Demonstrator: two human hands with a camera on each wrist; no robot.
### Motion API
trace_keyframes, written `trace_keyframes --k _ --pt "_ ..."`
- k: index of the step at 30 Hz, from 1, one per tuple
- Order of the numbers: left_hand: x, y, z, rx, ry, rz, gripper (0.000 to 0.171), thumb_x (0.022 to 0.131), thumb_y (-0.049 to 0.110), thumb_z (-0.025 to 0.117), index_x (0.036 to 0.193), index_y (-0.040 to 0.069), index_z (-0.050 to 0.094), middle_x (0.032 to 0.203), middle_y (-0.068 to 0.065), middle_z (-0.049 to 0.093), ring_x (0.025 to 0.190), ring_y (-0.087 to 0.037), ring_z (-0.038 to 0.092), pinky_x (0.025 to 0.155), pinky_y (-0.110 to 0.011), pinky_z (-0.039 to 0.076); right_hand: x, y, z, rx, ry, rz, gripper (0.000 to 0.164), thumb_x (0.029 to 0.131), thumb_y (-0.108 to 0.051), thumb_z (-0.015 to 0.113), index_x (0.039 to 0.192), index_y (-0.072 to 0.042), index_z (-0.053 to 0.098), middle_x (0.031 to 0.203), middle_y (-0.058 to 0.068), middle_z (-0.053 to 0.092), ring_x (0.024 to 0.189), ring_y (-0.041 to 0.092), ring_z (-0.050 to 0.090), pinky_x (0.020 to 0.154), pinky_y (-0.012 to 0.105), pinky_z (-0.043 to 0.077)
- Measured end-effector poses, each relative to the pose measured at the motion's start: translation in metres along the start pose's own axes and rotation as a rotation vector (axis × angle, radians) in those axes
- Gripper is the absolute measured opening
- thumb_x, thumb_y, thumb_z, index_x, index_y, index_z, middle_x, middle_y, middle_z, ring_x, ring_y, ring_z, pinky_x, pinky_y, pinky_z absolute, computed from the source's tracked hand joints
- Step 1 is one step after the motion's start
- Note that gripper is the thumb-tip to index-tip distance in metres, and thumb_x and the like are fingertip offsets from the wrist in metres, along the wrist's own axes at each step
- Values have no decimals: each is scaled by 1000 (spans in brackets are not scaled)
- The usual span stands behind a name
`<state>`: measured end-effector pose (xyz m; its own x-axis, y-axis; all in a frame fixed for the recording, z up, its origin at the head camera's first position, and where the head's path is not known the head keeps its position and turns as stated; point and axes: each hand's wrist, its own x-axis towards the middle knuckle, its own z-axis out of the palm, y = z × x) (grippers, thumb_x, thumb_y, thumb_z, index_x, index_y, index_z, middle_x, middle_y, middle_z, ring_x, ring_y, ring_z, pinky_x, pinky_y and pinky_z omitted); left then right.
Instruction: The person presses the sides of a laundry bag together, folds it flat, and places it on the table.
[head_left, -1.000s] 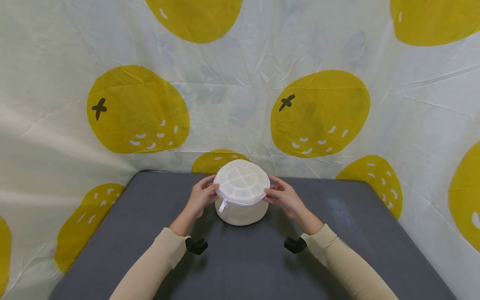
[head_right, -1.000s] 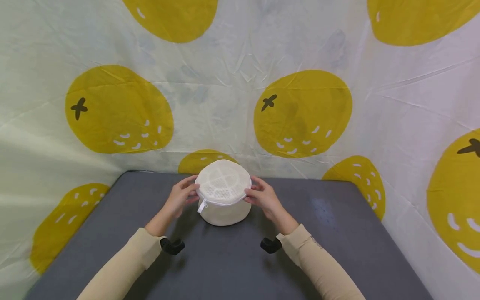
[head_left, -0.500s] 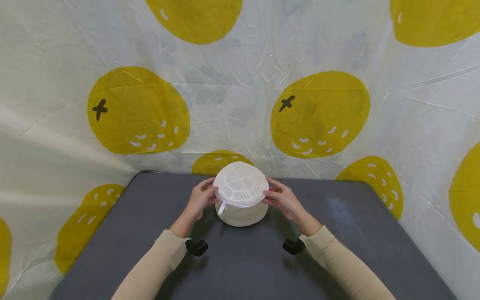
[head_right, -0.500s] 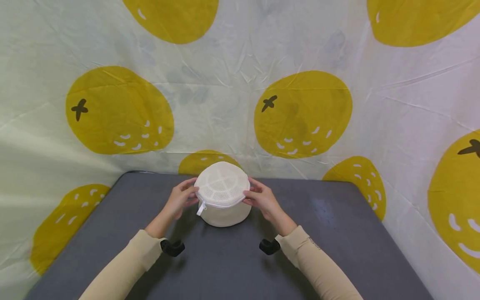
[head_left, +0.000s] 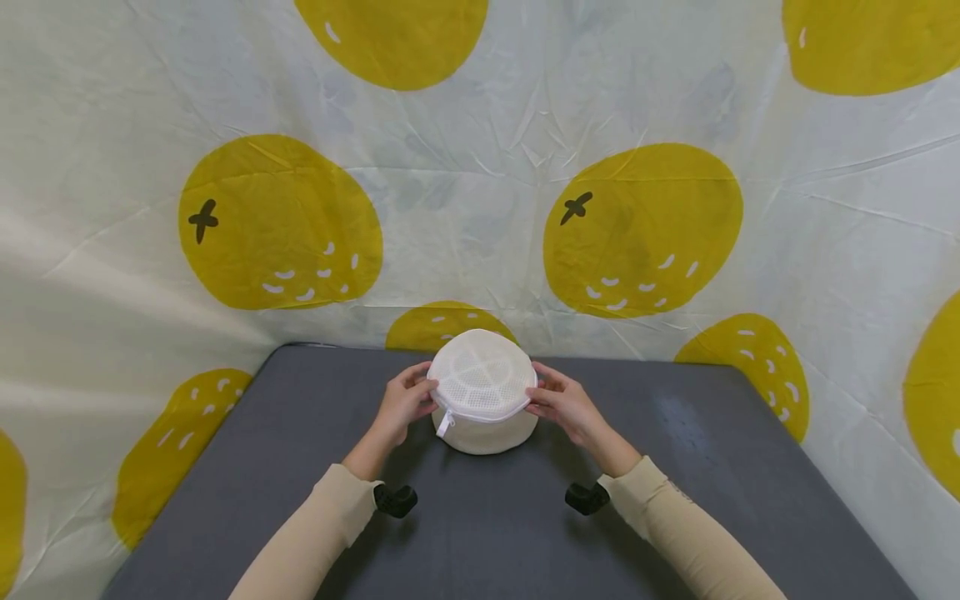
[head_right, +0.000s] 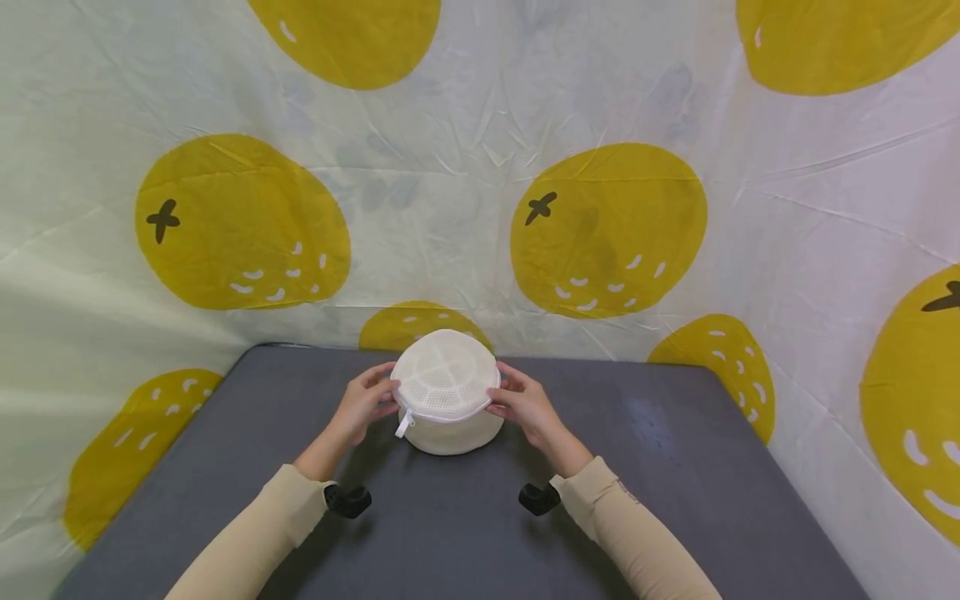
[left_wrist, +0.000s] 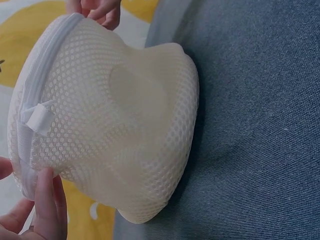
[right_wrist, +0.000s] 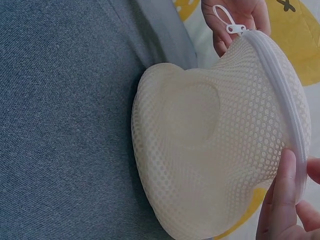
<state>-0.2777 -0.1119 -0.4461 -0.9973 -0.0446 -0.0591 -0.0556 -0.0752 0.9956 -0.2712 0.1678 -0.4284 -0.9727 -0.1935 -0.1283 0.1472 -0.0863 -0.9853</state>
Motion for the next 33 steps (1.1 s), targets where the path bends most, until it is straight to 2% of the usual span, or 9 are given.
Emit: trace_keyframes --k 13,22,25,29,33 --pt "-1 -4 -2 4 -11 -4 50 99 8 63 145 -6 51 111 -15 67 77 -13 66 73 -34 61 6 11 1 8 22 29 63 101 4 60 158 3 32 101 6 51 77 9 67 76 26 60" --pt "0 -10 -2 23 7 -23 48 98 7 63 143 -4 54 113 -16 66 75 -11 66 72 -32 61 9 19 1 18 24 25 63 101 4 59 157 5 33 102 7 54 77 9 67 73 25 59" --pt "-5 -2 -2 45 -5 -31 48 98 6 62 143 -7 53 115 -19 66 77 -12 66 78 -39 61 10 22 1 19 32 28 62 100 5 59 157 5 33 103 7 54 76 8 67 72 24 59" --pt "-4 -5 -1 73 5 -36 46 98 6 62 142 -5 55 117 -21 65 79 -13 66 82 -42 60 11 25 2 22 40 34 62 100 6 59 156 6 33 103 8 54 74 8 67 72 24 59" --pt "2 -15 -3 85 24 -37 46 97 8 64 141 -2 57 115 -18 65 78 -13 65 77 -38 61 12 27 2 17 46 44 62 99 7 59 156 6 34 103 9 54 74 9 67 72 25 60"
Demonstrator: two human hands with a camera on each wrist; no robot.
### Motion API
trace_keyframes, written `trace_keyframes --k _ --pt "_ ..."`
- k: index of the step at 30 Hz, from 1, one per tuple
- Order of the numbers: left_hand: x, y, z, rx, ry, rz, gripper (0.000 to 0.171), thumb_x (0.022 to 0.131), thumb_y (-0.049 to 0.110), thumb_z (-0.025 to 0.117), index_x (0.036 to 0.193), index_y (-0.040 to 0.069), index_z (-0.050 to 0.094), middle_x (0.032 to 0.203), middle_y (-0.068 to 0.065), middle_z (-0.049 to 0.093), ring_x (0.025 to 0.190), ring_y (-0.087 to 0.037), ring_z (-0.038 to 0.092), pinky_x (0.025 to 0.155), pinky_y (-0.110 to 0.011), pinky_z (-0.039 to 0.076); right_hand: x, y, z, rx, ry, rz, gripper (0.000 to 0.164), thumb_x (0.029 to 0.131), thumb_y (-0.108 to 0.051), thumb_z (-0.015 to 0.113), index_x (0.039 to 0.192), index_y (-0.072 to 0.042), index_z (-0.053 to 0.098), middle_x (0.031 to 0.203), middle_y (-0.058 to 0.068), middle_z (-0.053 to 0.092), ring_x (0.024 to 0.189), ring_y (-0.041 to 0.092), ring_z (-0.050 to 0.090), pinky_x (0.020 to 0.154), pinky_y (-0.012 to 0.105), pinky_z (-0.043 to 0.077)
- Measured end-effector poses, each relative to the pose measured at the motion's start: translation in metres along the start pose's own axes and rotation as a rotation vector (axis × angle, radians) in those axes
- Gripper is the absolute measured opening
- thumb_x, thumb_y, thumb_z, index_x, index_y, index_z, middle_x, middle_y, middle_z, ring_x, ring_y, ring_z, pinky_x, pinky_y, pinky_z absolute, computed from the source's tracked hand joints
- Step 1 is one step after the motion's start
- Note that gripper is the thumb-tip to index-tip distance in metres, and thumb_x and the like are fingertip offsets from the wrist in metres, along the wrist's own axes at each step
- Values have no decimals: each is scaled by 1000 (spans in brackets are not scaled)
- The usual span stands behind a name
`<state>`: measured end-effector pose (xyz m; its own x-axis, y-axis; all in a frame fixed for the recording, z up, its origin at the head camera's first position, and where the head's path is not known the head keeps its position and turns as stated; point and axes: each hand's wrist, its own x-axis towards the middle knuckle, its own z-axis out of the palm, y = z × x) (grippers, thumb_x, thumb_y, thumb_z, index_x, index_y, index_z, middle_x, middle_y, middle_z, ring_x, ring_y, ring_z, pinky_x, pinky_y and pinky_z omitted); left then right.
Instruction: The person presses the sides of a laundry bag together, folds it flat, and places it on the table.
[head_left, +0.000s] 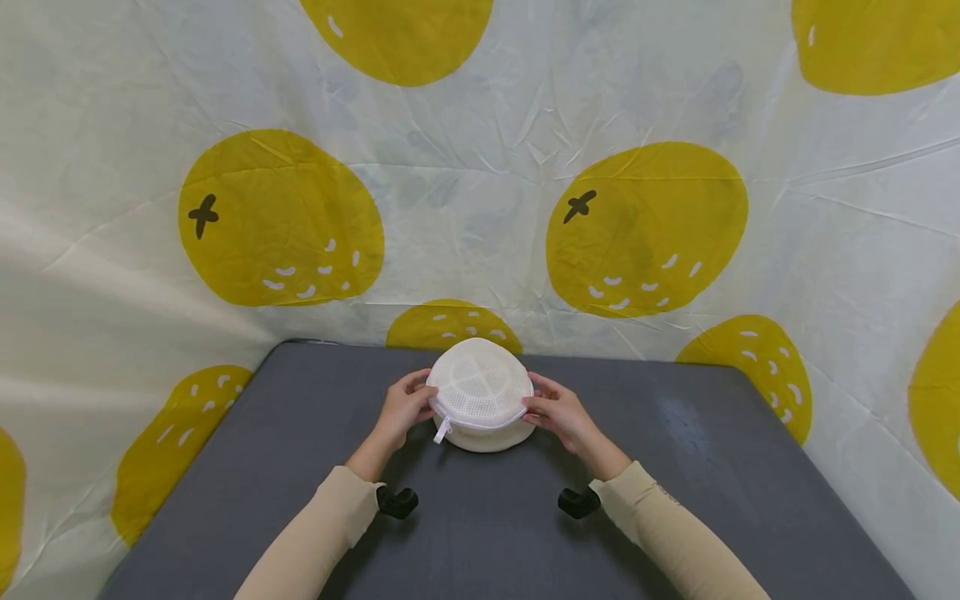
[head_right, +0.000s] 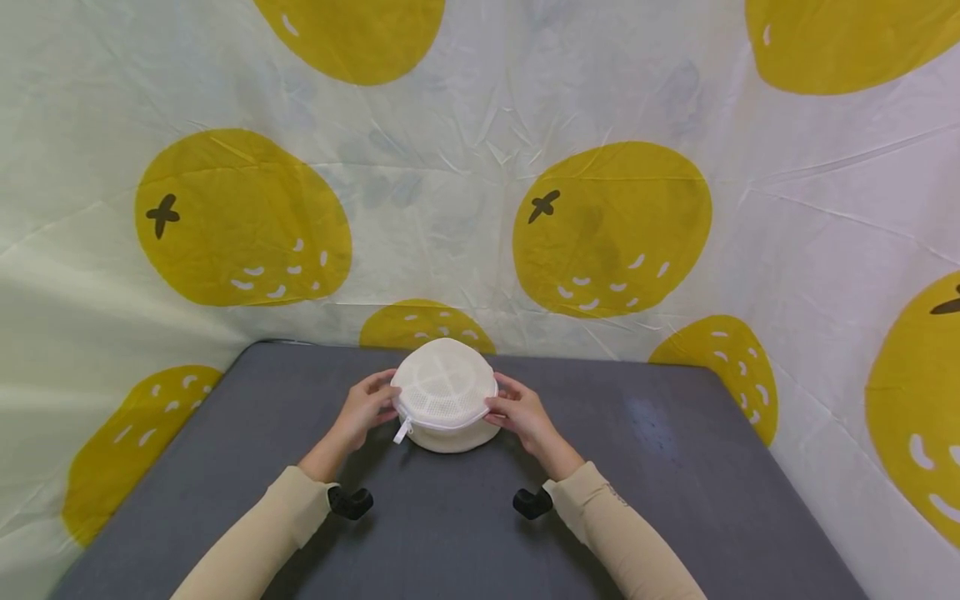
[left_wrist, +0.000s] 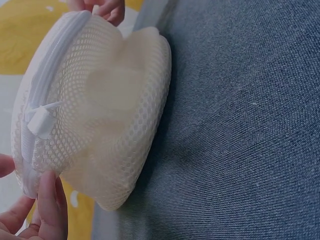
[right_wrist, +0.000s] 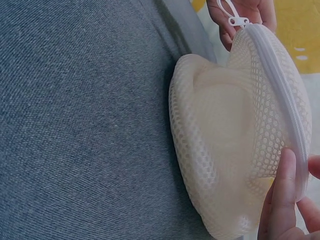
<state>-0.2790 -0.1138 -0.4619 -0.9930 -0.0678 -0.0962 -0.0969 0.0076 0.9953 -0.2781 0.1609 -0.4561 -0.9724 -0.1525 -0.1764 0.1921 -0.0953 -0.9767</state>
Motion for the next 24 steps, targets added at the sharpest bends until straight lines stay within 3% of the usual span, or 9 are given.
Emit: trace_keyframes --k 24 --pt "5 -11 2 37 4 -12 45 98 10 64 141 0 58 118 -20 64 83 -15 64 77 -37 61 3 10 -3 -48 23 29 61 100 3 61 156 3 37 110 12 57 74 9 67 71 25 59"
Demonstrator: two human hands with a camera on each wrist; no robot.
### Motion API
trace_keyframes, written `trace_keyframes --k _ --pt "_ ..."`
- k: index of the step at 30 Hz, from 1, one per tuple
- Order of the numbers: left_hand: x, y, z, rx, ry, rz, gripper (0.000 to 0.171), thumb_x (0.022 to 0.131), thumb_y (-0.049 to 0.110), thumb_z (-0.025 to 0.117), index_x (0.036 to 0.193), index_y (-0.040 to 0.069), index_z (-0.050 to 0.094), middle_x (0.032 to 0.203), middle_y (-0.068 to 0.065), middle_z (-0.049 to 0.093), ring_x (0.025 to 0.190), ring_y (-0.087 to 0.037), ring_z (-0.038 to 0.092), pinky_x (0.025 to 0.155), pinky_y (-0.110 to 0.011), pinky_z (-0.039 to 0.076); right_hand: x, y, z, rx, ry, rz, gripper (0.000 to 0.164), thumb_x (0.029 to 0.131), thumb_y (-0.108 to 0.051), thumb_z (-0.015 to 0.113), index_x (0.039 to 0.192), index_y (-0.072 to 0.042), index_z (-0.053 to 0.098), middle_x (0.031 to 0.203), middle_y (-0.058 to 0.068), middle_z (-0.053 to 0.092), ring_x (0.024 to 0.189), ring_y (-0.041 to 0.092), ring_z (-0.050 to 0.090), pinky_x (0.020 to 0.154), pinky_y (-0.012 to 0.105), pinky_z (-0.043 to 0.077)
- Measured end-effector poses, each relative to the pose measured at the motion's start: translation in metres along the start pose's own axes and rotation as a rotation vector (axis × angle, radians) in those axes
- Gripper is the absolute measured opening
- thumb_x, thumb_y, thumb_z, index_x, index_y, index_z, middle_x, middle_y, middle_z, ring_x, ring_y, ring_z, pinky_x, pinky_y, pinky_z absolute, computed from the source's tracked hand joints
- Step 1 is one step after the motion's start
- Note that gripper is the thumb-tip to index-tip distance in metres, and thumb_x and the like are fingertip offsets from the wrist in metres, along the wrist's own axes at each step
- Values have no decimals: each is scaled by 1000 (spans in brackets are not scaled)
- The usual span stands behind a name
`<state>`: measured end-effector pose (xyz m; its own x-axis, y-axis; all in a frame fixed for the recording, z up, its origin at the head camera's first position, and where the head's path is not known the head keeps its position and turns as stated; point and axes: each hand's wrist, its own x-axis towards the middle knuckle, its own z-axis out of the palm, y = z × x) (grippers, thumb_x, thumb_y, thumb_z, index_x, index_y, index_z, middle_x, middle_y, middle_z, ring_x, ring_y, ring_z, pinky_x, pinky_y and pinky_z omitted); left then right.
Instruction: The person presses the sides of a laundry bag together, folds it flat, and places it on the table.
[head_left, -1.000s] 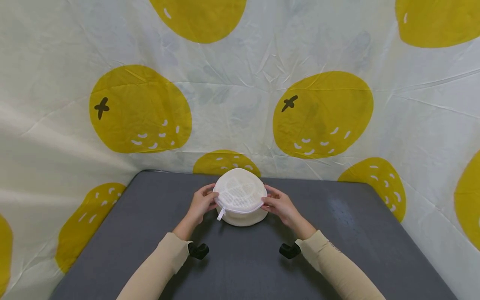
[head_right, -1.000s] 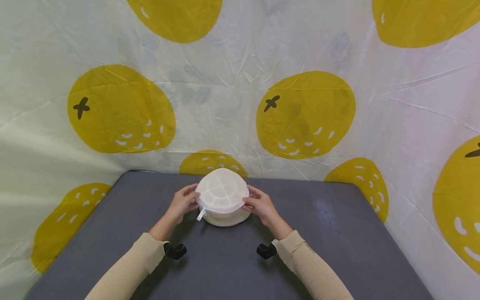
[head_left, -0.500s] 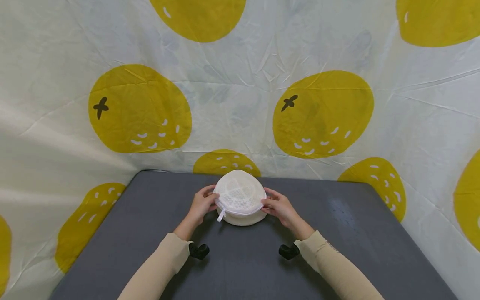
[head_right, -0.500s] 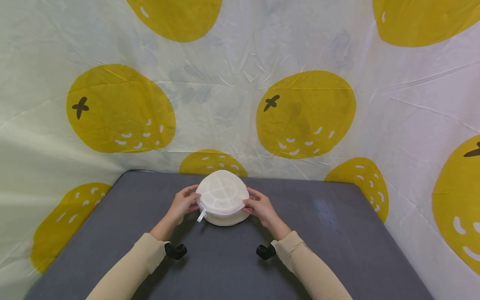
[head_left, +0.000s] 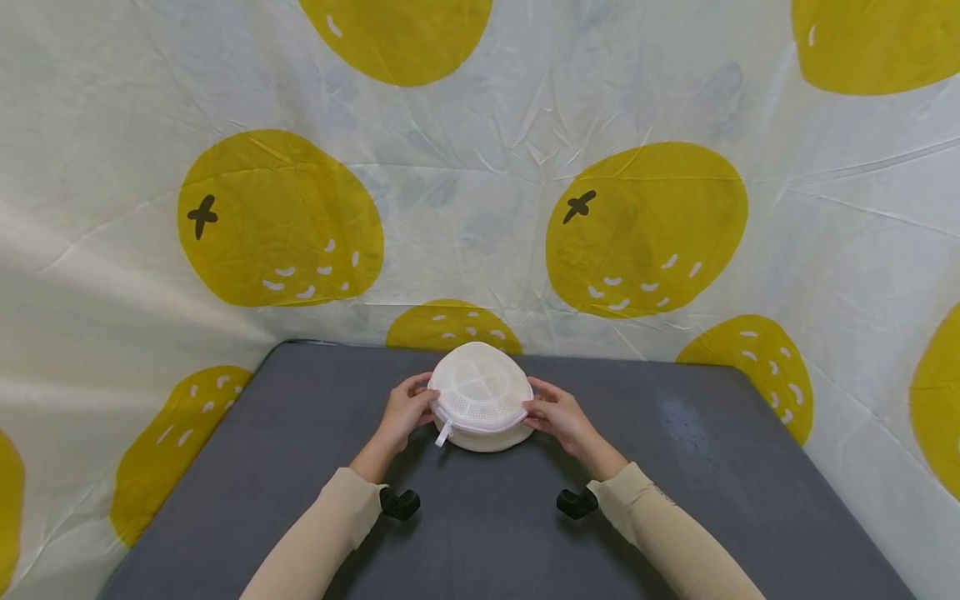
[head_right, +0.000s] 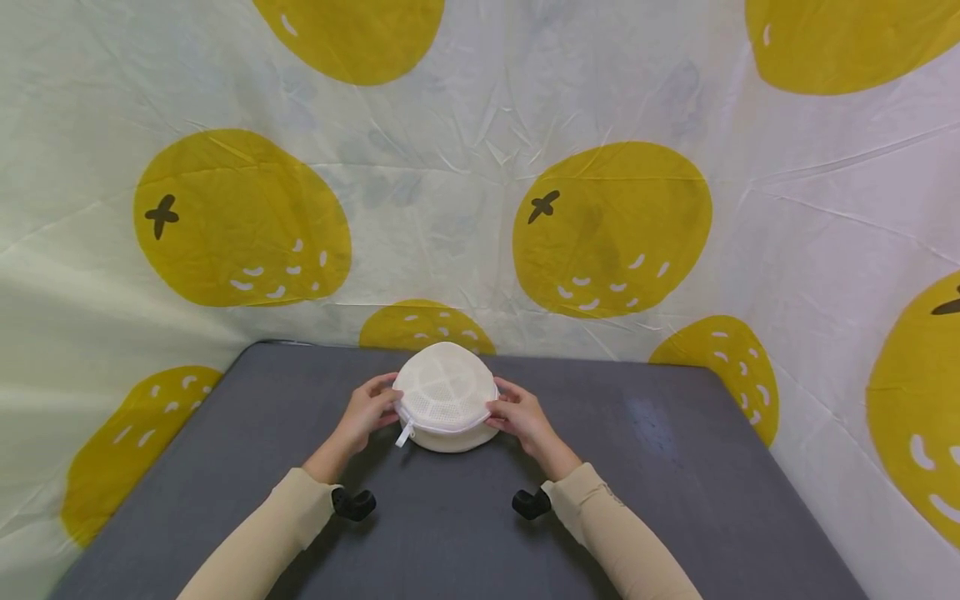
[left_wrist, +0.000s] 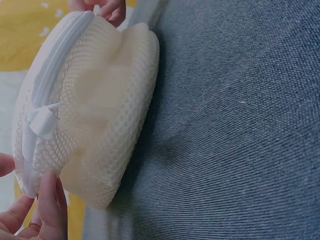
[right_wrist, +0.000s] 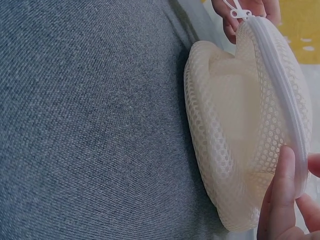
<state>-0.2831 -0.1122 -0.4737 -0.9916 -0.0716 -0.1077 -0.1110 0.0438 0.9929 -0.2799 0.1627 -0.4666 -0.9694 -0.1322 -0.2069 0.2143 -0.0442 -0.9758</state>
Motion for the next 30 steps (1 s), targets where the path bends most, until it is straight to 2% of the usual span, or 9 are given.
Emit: trace_keyframes --k 10,20,30 --pt "-1 -3 2 -22 6 -23 46 96 9 64 140 -1 58 116 -20 64 80 -15 64 71 -31 60 1 -1 -1 -46 -1 39 60 98 4 63 153 5 41 102 12 61 70 11 66 69 26 60" --pt "2 -12 4 -15 14 -21 45 95 7 65 139 -2 58 110 -18 64 77 -14 63 66 -28 59 0 -3 -1 -61 -17 56 63 97 5 63 154 7 37 106 13 62 71 10 66 70 28 61" --pt "2 -14 4 40 16 -37 46 95 10 65 140 1 57 110 -16 62 75 -14 59 65 -27 59 1 -1 -2 -121 -26 60 61 96 6 64 152 7 40 106 16 52 72 12 66 69 29 61"
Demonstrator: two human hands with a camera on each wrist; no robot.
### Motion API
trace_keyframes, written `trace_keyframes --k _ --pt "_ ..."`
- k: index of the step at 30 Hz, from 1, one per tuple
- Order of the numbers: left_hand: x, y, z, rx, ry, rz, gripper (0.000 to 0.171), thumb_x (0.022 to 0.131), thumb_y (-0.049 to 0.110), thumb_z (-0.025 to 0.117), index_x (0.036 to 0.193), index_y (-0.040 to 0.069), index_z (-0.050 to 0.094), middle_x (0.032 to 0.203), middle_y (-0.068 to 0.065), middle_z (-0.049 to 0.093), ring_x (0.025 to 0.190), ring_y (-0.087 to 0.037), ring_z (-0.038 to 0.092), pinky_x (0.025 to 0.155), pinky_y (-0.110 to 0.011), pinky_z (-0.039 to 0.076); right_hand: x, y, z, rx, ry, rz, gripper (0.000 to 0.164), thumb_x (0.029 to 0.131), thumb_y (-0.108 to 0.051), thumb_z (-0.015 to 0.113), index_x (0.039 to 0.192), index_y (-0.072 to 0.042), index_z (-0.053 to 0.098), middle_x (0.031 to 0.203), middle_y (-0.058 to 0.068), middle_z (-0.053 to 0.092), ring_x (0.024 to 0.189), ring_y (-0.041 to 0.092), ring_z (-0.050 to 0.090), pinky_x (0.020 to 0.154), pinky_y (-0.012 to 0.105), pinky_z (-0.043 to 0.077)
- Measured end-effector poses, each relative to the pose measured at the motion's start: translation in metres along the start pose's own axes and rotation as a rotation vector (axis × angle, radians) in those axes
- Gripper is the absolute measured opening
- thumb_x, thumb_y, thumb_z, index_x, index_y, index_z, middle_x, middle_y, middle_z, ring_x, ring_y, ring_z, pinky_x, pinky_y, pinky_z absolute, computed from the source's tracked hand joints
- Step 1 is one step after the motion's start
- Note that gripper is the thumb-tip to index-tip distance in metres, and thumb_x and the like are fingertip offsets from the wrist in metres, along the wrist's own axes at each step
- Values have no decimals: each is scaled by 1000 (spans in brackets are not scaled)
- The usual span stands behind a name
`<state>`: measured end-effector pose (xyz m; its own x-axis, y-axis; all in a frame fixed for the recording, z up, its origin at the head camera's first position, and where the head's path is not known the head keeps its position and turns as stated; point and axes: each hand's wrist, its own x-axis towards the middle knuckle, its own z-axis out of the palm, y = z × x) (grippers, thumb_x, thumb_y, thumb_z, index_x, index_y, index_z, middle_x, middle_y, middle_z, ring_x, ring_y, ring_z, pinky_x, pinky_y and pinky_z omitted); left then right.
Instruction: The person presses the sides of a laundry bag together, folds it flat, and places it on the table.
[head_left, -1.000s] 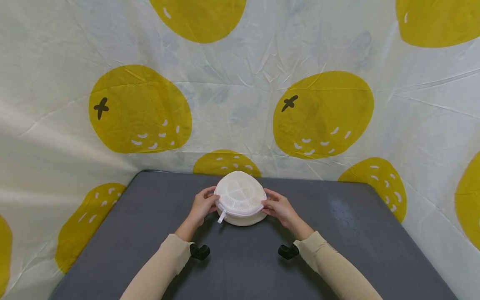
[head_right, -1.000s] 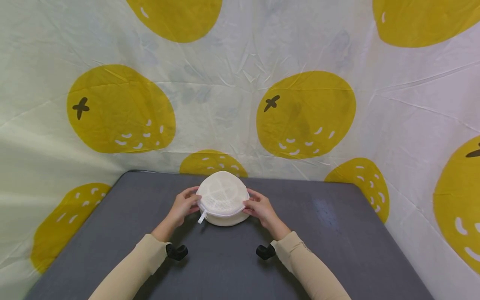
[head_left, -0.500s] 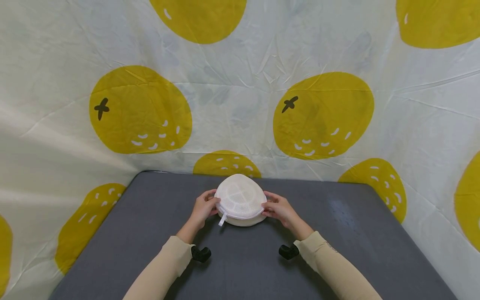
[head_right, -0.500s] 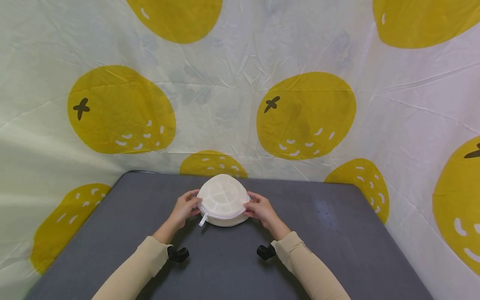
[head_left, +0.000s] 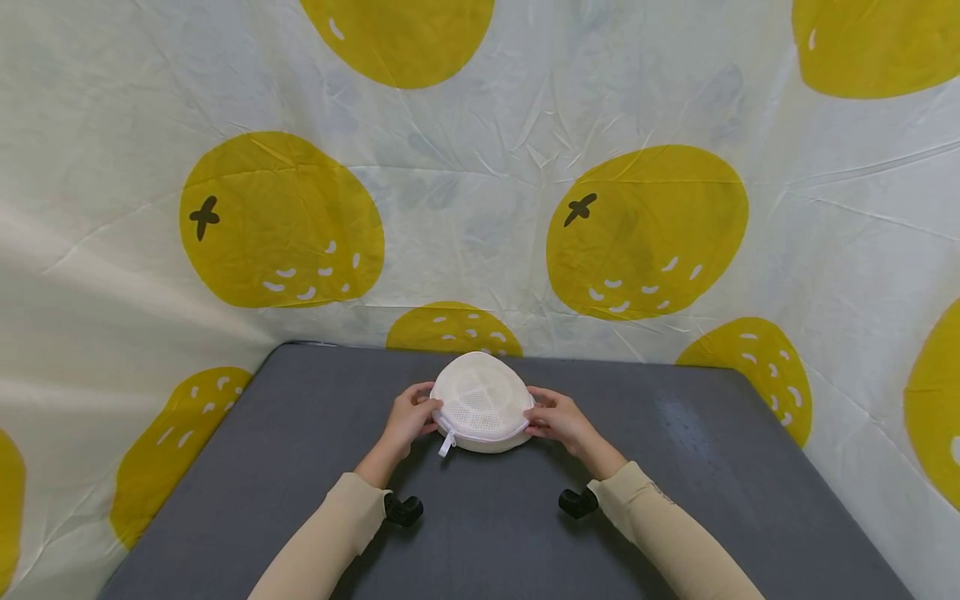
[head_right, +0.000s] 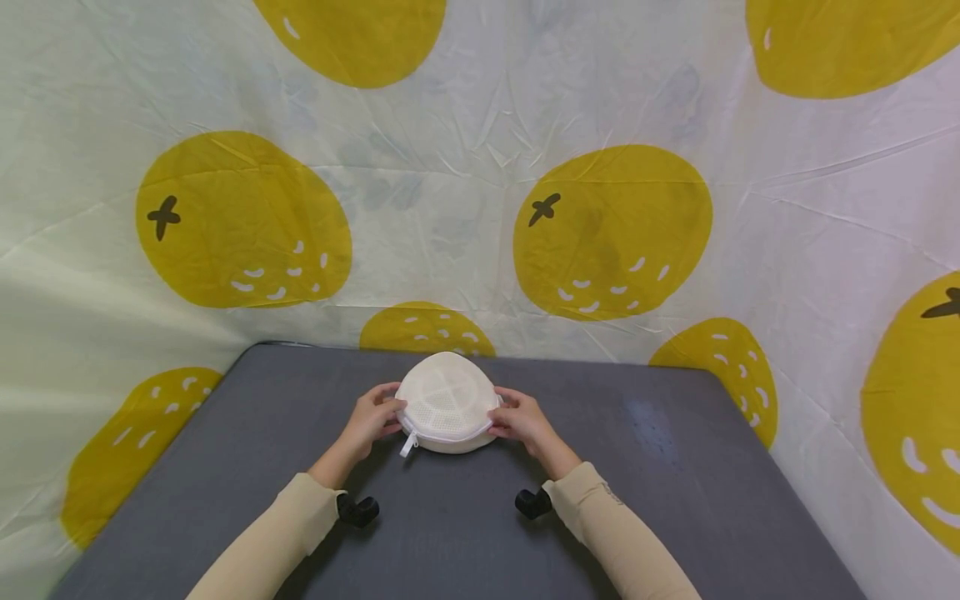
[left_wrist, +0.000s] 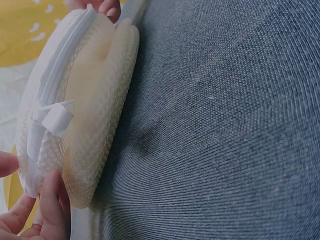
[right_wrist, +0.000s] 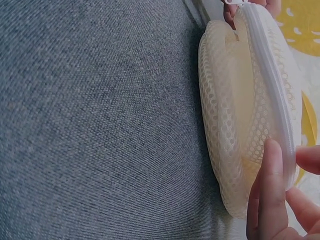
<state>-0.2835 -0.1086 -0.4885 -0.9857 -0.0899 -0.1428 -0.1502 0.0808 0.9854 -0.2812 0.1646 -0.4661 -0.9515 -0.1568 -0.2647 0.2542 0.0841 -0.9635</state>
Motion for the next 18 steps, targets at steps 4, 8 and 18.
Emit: trace_keyframes --k 4,8,18 --pt "-1 0 0 20 -4 -4 47 96 9 65 141 1 56 111 -16 61 76 -15 61 66 -28 59 0 -1 -1 -15 -5 6 62 95 7 65 152 8 40 106 16 48 73 13 66 69 30 61" --pt "-1 0 0 36 -17 8 46 96 8 65 141 4 56 107 -15 59 77 -16 63 67 -29 60 1 -2 -3 -39 -30 19 64 94 7 64 153 10 37 105 16 50 74 13 66 71 30 61" --pt "0 1 0 67 -44 31 45 96 6 66 141 7 59 97 -10 53 76 -17 60 68 -33 60 7 -2 -5 -106 -22 41 61 94 9 66 150 9 42 108 19 55 74 16 66 74 37 62"
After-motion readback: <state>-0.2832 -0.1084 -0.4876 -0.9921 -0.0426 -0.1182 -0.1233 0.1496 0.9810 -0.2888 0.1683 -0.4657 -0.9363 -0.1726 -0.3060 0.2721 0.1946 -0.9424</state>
